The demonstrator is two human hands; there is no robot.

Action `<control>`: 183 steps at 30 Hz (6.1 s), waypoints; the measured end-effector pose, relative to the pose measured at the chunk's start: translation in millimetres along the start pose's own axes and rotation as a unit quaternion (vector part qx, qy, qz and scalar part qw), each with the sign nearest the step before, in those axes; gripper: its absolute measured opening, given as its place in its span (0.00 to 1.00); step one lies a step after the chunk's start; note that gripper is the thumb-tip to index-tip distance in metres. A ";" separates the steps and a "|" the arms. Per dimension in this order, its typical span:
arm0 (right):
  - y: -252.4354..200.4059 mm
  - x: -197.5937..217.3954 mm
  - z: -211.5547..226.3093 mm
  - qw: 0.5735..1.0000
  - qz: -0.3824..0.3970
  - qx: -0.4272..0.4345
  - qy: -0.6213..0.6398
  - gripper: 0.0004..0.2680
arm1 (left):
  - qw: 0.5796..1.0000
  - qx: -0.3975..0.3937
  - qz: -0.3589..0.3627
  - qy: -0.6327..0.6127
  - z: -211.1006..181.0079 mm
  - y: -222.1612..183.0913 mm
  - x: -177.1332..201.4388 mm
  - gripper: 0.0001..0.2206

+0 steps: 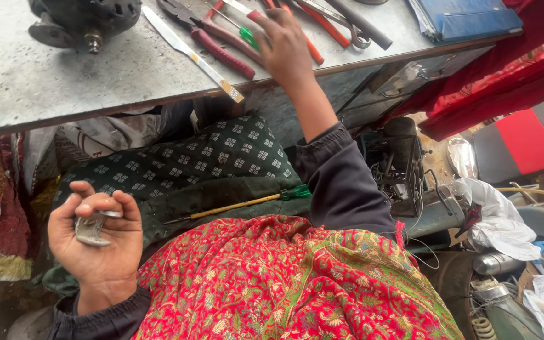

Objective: The person uses a screwdriver and a metal tool to clean or scrape a metal component belonging to a motor, then sets the component down and picks up another piece from a container.

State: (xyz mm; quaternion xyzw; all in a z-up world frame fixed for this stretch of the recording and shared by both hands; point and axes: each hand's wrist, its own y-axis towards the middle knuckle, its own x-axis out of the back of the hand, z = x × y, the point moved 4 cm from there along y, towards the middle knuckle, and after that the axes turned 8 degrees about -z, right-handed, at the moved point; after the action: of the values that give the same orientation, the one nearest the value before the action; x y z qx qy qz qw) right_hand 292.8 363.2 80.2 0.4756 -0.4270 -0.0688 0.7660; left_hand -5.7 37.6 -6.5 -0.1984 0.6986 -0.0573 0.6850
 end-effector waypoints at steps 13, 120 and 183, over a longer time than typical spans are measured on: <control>-36.5 75.4 -22.2 0.997 -0.002 -0.075 -0.028 0.09 | 1.000 0.010 0.011 0.011 8.6 -2.6 -5.3 0.07; -223.8 64.2 248.1 0.413 0.503 -0.309 0.694 0.32 | 0.982 0.011 0.183 0.055 35.0 -51.9 -47.1 0.17; -185.4 75.8 251.6 0.617 0.464 -0.269 0.576 0.12 | 0.929 0.018 0.200 0.311 42.4 -49.6 -59.7 0.22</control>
State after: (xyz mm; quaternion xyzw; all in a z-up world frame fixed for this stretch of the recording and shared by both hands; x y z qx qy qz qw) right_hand 215.0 56.1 25.0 -0.0709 -0.0247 0.4717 0.8785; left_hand 44.7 21.6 64.4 -0.0143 0.9005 0.0091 0.4345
